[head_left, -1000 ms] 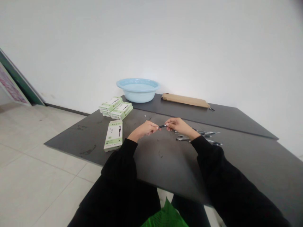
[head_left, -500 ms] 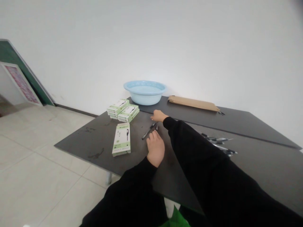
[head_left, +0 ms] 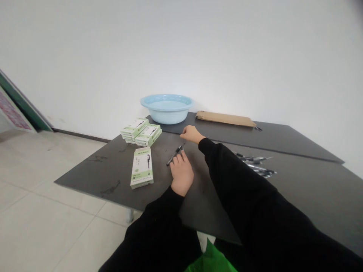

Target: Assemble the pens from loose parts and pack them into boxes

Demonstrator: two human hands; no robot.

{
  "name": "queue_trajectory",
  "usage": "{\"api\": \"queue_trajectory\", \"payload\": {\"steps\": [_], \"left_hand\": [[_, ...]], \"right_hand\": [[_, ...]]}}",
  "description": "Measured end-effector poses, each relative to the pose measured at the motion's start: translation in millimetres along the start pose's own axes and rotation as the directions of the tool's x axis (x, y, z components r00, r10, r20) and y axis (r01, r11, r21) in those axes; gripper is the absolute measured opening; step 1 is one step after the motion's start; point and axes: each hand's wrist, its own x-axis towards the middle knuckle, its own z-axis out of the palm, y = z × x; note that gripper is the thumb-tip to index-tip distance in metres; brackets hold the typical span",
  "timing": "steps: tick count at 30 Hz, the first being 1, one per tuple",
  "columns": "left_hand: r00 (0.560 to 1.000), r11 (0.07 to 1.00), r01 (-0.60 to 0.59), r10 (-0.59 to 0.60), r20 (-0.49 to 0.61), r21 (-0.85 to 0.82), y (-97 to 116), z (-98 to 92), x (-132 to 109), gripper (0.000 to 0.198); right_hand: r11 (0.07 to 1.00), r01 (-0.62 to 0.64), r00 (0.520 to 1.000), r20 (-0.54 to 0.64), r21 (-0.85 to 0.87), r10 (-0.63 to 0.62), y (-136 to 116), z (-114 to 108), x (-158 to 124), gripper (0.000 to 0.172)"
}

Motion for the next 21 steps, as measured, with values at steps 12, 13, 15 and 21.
{"api": "queue_trajectory", "payload": {"steps": [12,13,15,21], "left_hand": [[0.971,0.956,-0.234,0.238,0.002,-0.175,26.9,-10.5,9.5,0.027],[0.957,0.94,-0.273,0.287,0.043,-0.203,37.1,-7.4,9.5,0.026],[0.917,0.902,-0.349,0.384,0.104,-0.256,59.8,-1.0,10.9,0.025],[0.869,0.838,-0.442,0.488,0.078,-0.319,119.6,14.3,29.5,0.024]], "right_hand": [[0.729,-0.291,0.905,-0.07,0.619,0.42,186.5,-118.7,-185.7,0.026],[0.718,-0.305,0.893,-0.075,0.626,0.444,196.7,-117.8,-198.3,0.025],[0.718,-0.332,0.88,-0.072,0.611,0.469,208.9,-114.1,-215.8,0.023],[0.89,-0.412,0.878,-0.176,0.196,0.445,215.7,-115.9,-225.0,0.026]]}}
